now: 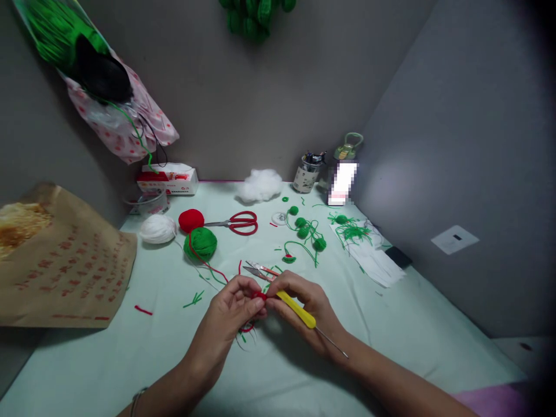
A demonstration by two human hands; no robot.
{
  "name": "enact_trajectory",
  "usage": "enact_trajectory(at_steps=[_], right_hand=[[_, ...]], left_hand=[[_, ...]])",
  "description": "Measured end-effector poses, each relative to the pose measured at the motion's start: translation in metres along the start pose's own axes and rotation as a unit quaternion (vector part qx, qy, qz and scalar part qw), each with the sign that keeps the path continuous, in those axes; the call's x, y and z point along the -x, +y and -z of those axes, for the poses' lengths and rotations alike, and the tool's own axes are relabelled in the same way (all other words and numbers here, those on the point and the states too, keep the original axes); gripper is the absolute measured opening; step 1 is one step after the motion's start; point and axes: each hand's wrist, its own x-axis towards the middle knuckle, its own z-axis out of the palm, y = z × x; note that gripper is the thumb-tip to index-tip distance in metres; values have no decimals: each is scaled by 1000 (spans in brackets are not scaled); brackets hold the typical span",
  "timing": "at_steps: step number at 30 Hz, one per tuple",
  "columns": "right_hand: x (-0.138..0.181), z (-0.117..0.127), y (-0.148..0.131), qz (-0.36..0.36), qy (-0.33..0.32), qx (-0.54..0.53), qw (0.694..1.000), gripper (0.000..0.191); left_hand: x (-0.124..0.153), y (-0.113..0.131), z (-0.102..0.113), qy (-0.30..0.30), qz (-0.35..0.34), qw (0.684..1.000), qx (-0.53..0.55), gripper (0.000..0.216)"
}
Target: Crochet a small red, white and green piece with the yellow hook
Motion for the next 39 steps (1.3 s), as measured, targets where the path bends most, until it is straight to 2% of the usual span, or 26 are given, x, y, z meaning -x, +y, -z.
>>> enact_trajectory(at_steps=[5,7,12,18,24,27,33,39], right_hand=[[0,3,-3,-101,2,-74,992,23],[-1,5,-1,-117,15,-79,990,24],[-5,8,5,-68,46,-9,997,18],[-8,8,7,5,71,68,995,15],[-7,10,2,-44,71,16,996,23],[-5,9,-1,-34,59,1,998,25],[-2,3,-3,-27,-8,-31,999,24],[-1,3,-2,-49,-16,-68,996,21]], left_hand=[[2,1,0,-2,-2,1000,-19,28],[4,0,1,-11,-7,999,-33,26],[6,0,0,-47,-12,997,-56,25],[4,0,-1,-41,-5,997,-59,25],[3,0,-1,-25,-2,999,-32,31],[3,0,-1,-16,0,1000,-25,33],[3,-3,1,-27,-5,1000,-10,30],[2,-3,1,-23,-4,1000,-10,27]])
